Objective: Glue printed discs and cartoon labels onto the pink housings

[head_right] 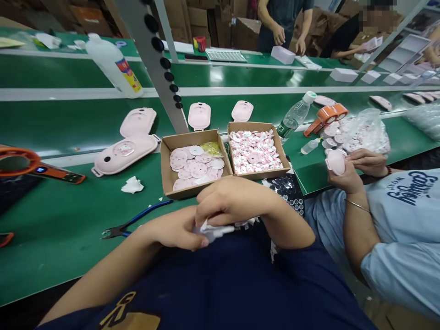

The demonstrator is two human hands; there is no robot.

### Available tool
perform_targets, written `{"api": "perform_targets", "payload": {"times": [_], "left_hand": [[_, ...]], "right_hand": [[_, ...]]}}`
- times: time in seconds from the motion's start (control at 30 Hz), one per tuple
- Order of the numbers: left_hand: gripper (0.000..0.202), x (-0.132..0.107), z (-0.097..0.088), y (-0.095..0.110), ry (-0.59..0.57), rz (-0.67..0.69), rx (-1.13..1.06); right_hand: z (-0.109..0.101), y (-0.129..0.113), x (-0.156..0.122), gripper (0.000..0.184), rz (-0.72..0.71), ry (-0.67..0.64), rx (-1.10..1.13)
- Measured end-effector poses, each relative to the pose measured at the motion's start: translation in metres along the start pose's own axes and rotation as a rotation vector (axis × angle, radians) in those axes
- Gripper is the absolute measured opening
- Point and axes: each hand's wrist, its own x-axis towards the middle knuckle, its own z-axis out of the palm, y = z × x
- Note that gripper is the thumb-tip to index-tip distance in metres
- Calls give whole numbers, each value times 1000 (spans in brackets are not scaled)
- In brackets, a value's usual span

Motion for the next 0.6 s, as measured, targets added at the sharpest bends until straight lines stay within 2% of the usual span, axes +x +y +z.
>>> {"api": "perform_targets", "payload": {"times": [0.07,0.13,0.2,0.27,0.37,0.5,0.6], "left_hand": [[16,-9,0,6,276,0,106],[20,-16,0,12,544,55,153],[28,-21,3,14,686,145,45],[39,-23,6,10,716,249,-187],[48,-23,9,1,673,417,-447],[45,-25,12,-7,593,502,-508],[42,-28,13,-9,619,515,-459]], "right_hand": [[-10,-20,4,21,94,44,-374],[-10,-39,10,26,109,113,-697],[-1,-49,13,27,43,208,-875],[11,-46,14,22,-13,331,-929],[24,-26,8,13,-39,483,-873],[25,-4,-5,15,-74,599,-733],[24,2,-12,14,-36,660,-678]]}}
